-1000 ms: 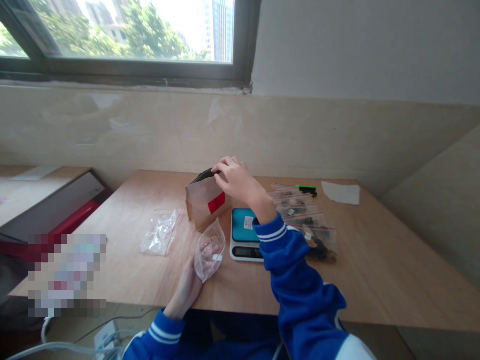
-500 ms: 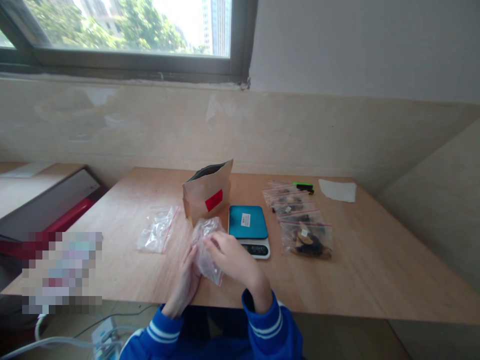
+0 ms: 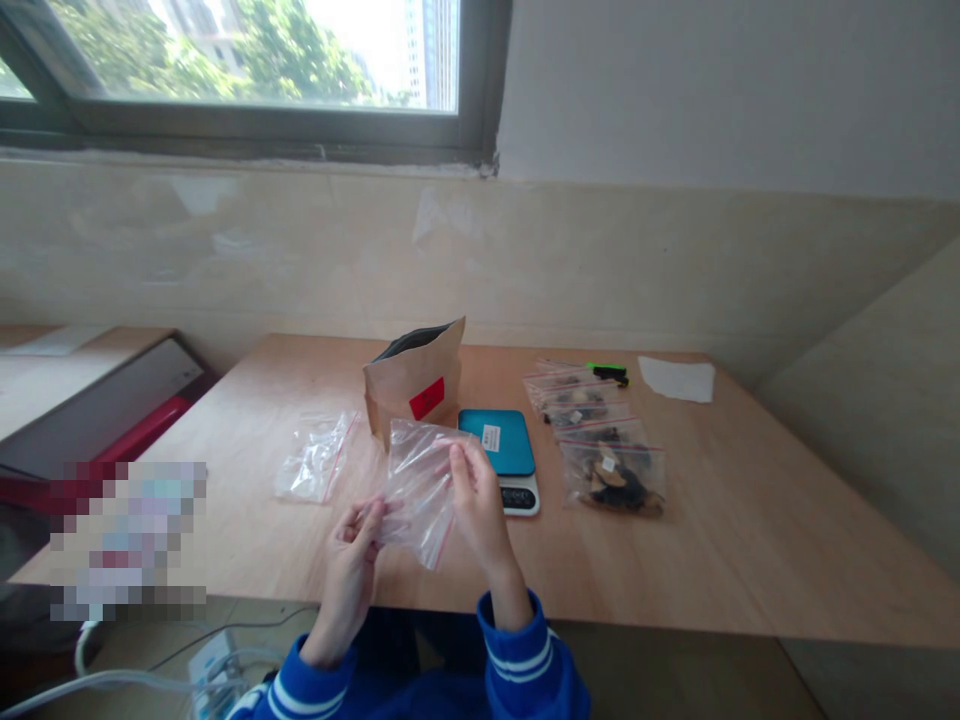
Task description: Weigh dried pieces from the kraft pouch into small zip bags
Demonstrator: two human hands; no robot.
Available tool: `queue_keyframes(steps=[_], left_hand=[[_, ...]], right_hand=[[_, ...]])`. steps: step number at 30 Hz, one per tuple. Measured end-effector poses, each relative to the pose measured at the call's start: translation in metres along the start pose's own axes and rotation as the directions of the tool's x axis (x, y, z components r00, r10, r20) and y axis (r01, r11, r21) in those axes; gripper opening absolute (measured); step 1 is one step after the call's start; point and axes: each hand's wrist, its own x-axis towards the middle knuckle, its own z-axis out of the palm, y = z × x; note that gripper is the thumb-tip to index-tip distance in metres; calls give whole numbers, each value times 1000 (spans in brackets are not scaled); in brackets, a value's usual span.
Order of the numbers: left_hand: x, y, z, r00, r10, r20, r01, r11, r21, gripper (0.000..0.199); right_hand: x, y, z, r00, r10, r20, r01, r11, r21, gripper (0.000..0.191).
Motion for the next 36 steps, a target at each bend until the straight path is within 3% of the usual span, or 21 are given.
queue_keyframes(steps=[7, 11, 17, 22, 25, 30, 36], left_hand=[[-7, 13, -3, 975, -164, 149, 162, 986, 28, 43], [-3, 21, -10, 956, -144, 254, 88, 972, 220, 45], [4, 29, -1, 970, 113, 215, -196, 888, 416, 41], [10, 28, 5, 963, 71, 261, -187, 873, 450, 34], [14, 38, -4, 983, 80, 166, -146, 888, 435, 37], [18, 65, -24, 996, 79, 41, -89, 911, 404, 38], [17, 76, -45, 988, 155, 27, -151, 886, 439, 37]], right_hand=[[-3, 0, -6, 991, 96, -96, -73, 974, 213, 37], [-1, 2, -13, 980, 126, -155, -71, 945, 319, 40], [-5, 0, -9, 984, 178, -19, -154, 895, 418, 40], [-10, 4, -4, 976, 163, 148, -202, 926, 318, 40], [-4, 14, -25, 974, 183, 137, -210, 952, 224, 47], [6, 31, -75, 966, 239, -100, -228, 967, 113, 52], [1, 38, -97, 971, 228, -73, -230, 973, -20, 51]])
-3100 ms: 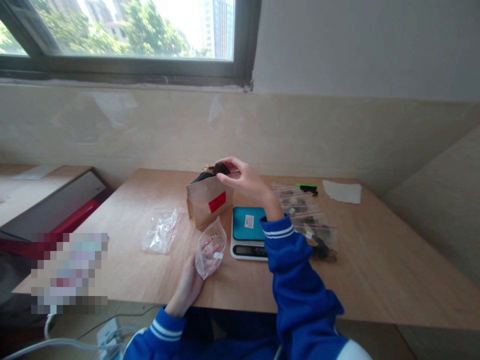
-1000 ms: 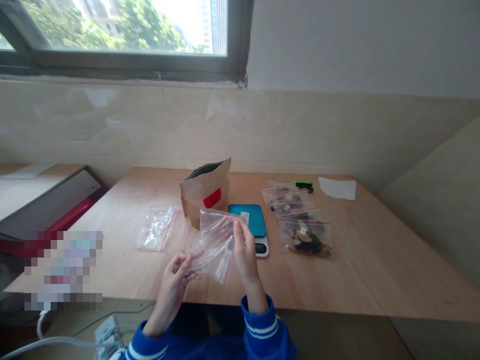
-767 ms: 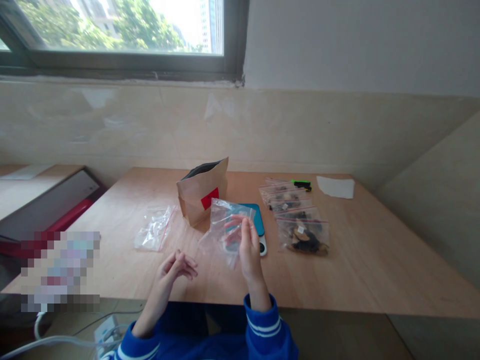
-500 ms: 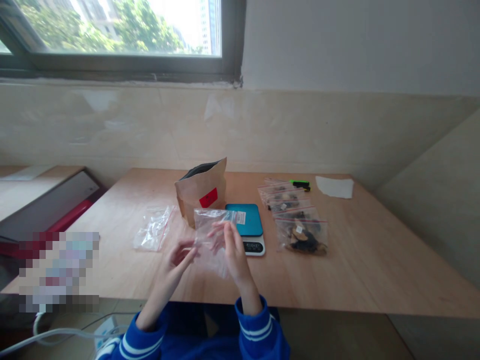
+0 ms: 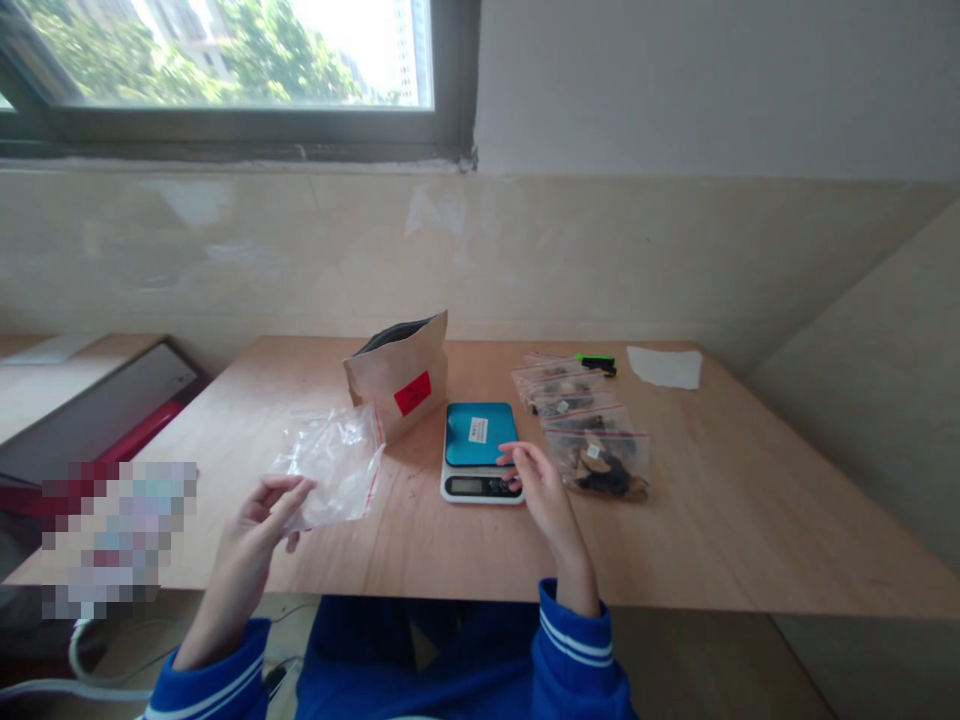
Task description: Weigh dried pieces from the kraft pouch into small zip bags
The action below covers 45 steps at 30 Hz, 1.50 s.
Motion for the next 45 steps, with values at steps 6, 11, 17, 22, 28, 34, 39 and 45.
queue_keyframes(steps=[6, 11, 17, 22, 28, 34, 39, 45], left_hand=[[11, 11, -28, 972, 173, -159, -146, 975, 167, 36], [56, 3, -51, 953, 231, -197, -145, 915, 375, 51], [81, -24, -57, 889, 430, -159, -52, 437, 898, 68], [75, -27, -39, 867, 498, 28, -228, 345, 911, 56], [87, -47, -41, 926, 315, 208, -331, 411, 850, 39], [83, -36, -54, 915, 331, 229, -363, 431, 826, 40], [77, -15, -48, 957, 235, 173, -255, 386, 886, 45], [83, -42, -20, 980, 141, 139, -170, 236, 957, 47]], right_hand=[[4, 21, -34, 960, -196, -201, 140, 955, -262, 43], [7, 46, -54, 833, -468, -294, 155, 709, -688, 36], [5, 67, -40, 857, -435, -275, -17, 510, -860, 57], [6, 69, -40, 858, -406, -314, -83, 493, -866, 53], [8, 68, -60, 837, -468, -285, 48, 582, -812, 47], [4, 52, -76, 822, -450, -349, 79, 697, -712, 47], [-1, 40, -76, 815, -409, -410, 42, 748, -662, 48], [-8, 19, -72, 687, -337, -644, 40, 902, -429, 42]])
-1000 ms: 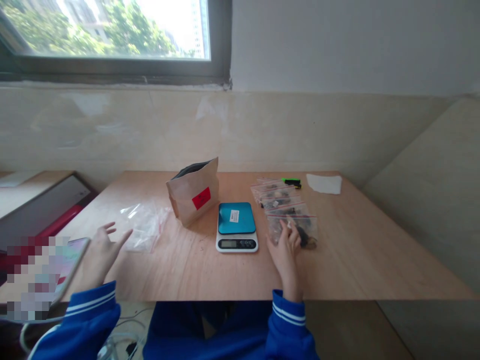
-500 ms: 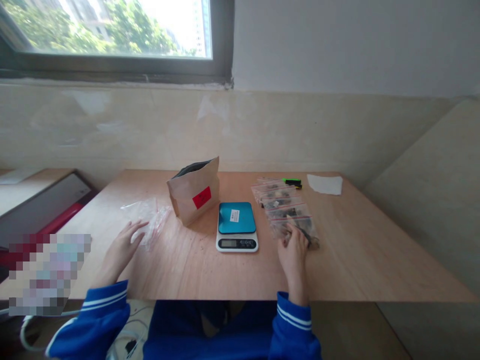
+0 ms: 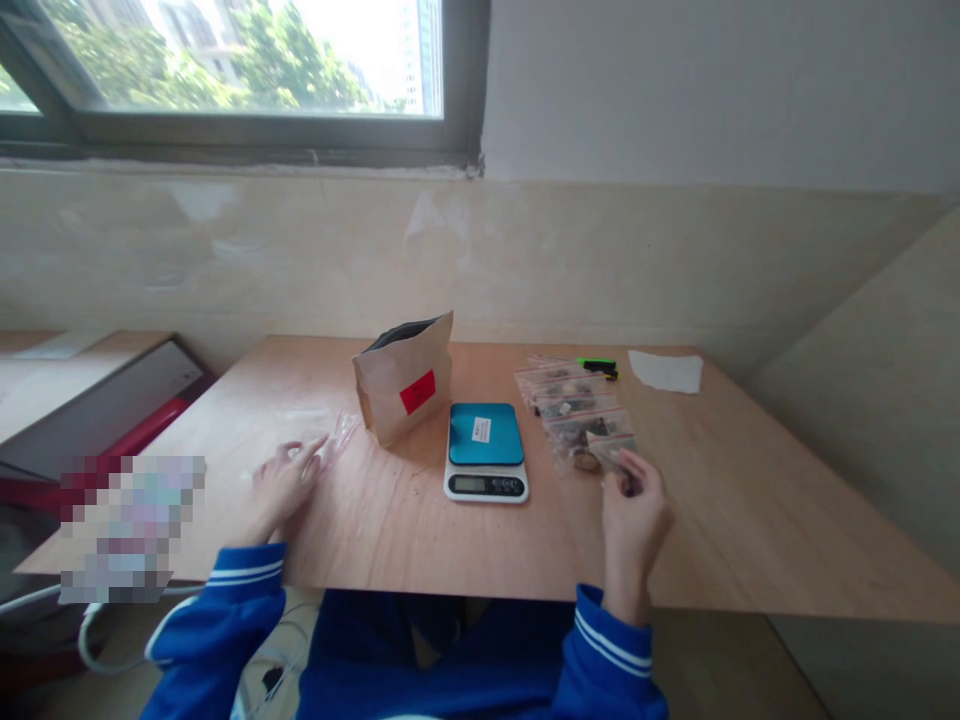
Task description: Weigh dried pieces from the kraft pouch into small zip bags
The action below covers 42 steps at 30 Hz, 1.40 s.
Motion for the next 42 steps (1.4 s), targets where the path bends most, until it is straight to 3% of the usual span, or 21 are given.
queue_keyframes(steps=[3, 6, 9, 11, 12, 14, 16, 17, 19, 21, 24, 27, 29, 33, 37, 42], left_hand=[[2, 3, 16, 1000, -18, 21, 19, 999, -33, 47], [1, 6, 12, 1000, -27, 1, 27, 998, -55, 47], [-10, 20, -10, 979, -72, -189, 40, 985, -171, 48], [-24, 40, -28, 944, -127, -306, 6, 929, -370, 43], [-33, 52, -37, 942, -168, -290, -7, 855, -518, 40], [-53, 79, -51, 985, -142, -97, -4, 546, -838, 37], [-71, 106, -58, 984, 58, 170, 155, 208, -966, 42], [-78, 117, -59, 945, 179, 274, 260, 100, -960, 46], [-87, 133, -58, 863, 336, 378, 407, -19, -913, 52], [-91, 140, -53, 858, 318, 402, 446, -78, -892, 53], [-90, 138, -43, 892, 172, 418, 433, -62, -899, 45], [-86, 134, -33, 922, 99, 374, 380, -52, -923, 37], [-84, 133, -29, 940, 101, 326, 332, -45, -942, 32], [-83, 136, -23, 956, 153, 252, 246, 58, -968, 32], [-84, 137, -19, 979, 135, 150, 135, 112, -984, 36], [-84, 134, -18, 982, 164, 94, 60, 201, -978, 36]], right_hand=[[1, -20, -5, 992, 61, -112, -47, 992, 119, 38], [0, -48, -7, 988, 35, -152, -1, 976, 216, 32], [-11, -84, -4, 988, -66, -139, 108, 940, 323, 26], [-25, -107, 0, 988, -131, -77, 151, 909, 388, 20], [-33, -117, 2, 987, -158, -25, 154, 893, 424, 17], [-51, -131, 8, 970, -211, 125, 120, 852, 509, 13], [-68, -139, 15, 922, -260, 286, 55, 821, 568, 14], [-75, -141, 18, 886, -285, 366, 23, 815, 579, 15], [-85, -142, 22, 792, -344, 505, -5, 823, 569, 19], [-89, -141, 24, 678, -421, 603, 19, 830, 558, 23], [-87, -141, 23, 514, -526, 678, 66, 812, 580, 26], [-83, -139, 21, 409, -554, 725, 77, 813, 577, 26], [-82, -138, 22, 398, -534, 746, 116, 836, 536, 24], [-83, -133, 27, 421, -481, 769, 242, 877, 416, 15], [-87, -127, 35, 400, -438, 805, 265, 896, 356, 12], [-90, -126, 40, 409, -425, 807, 303, 898, 320, 12]])
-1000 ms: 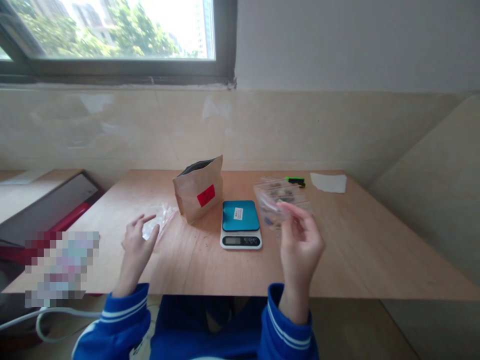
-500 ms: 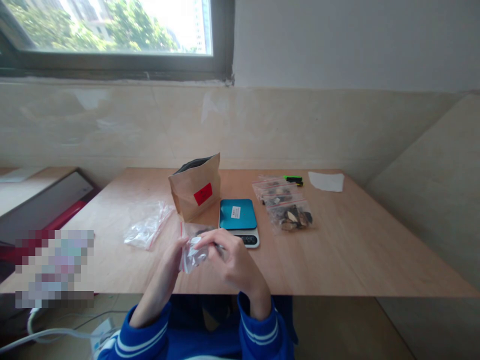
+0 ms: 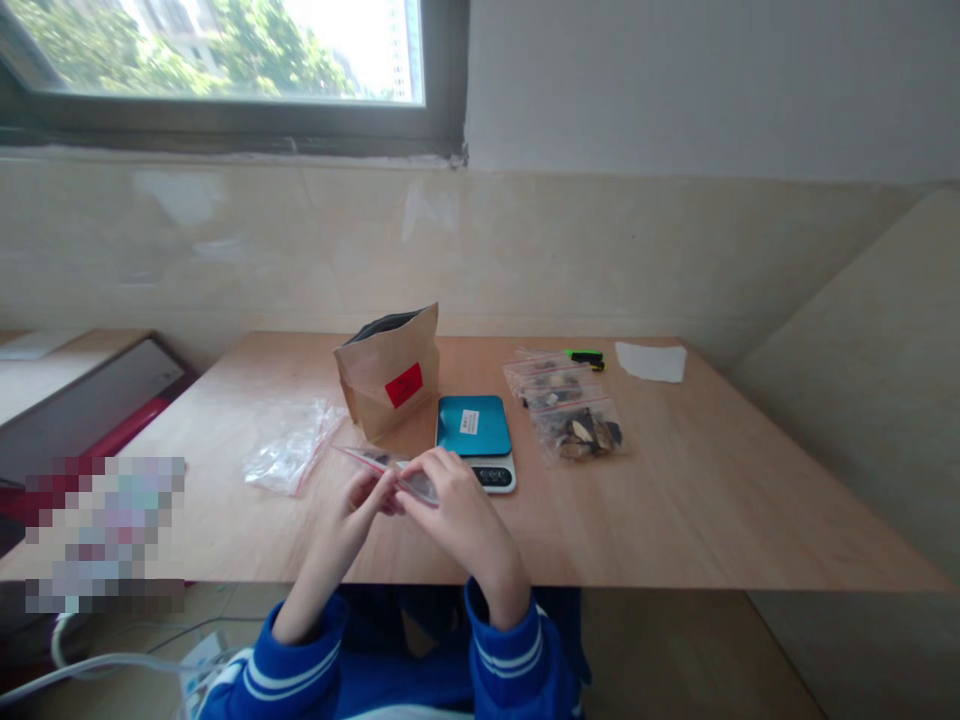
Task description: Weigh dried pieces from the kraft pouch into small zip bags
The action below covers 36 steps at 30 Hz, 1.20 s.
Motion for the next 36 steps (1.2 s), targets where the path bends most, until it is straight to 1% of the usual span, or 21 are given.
queue_keyframes(steps=[2, 7, 10, 12, 15, 18, 21, 25, 29, 30, 31, 32, 33, 34, 35, 36], left_hand=[[-1, 0, -1, 1000, 19, 2, -19, 999, 47, 34], [-3, -1, -1, 999, 13, -31, -9, 992, 126, 33], [-4, -2, -1, 998, 36, -45, -28, 986, 166, 33], [-4, -3, -1, 998, 47, -35, -40, 982, 184, 34], [-4, -5, -1, 998, 54, -19, -50, 983, 176, 35], [-5, -4, 0, 999, 45, 24, -48, 990, 131, 36], [-6, -1, 2, 997, 57, 60, -65, 987, 146, 34], [-6, 5, 5, 995, 90, 53, -98, 980, 174, 33], [-6, 12, 2, 993, 111, 36, -116, 972, 204, 34], [-7, 14, 0, 993, 112, 49, -120, 966, 228, 34], [-9, 16, -2, 991, 103, 85, -122, 959, 258, 35], [-11, 17, -4, 987, 78, 144, -117, 950, 288, 36], [-14, 18, -6, 976, 41, 215, -108, 943, 314, 36], [-17, 19, -7, 959, -1, 283, -96, 940, 328, 36], [-19, 19, -7, 941, -36, 337, -81, 942, 325, 36], [-21, 18, -6, 930, -54, 364, -65, 950, 306, 36]], right_hand=[[0, -1, 0, 1000, 12, 8, -12, 1000, -2, 9], [0, -4, 0, 997, 45, 57, -46, 999, 22, 4], [1, -6, -1, 997, 43, 70, -45, 999, 23, 6], [1, -7, -1, 996, 46, 70, -48, 999, 25, 6], [1, -6, 0, 997, 35, 73, -37, 999, 22, 11], [2, 0, 0, 1000, 18, 20, -17, 1000, -24, 16], [1, 8, 0, 998, 3, -59, -6, 998, -63, 16], [0, 11, 2, 992, -17, -123, 11, 999, -45, 14], [3, 8, 7, 977, -83, -197, 71, 995, -67, 13], [4, 9, 6, 967, -98, -234, 83, 994, -75, 13], [5, 11, 5, 949, -106, -296, 85, 993, -84, 13], [5, 15, 1, 918, -100, -384, 71, 993, -90, 13], [5, 19, -3, 868, -82, -489, 44, 995, -89, 13], [4, 25, -8, 809, -52, -586, 10, 997, -74, 13], [2, 30, -13, 757, -13, -654, -23, 999, -47, 13], [0, 34, -18, 730, 30, -683, -51, 999, -10, 13]])
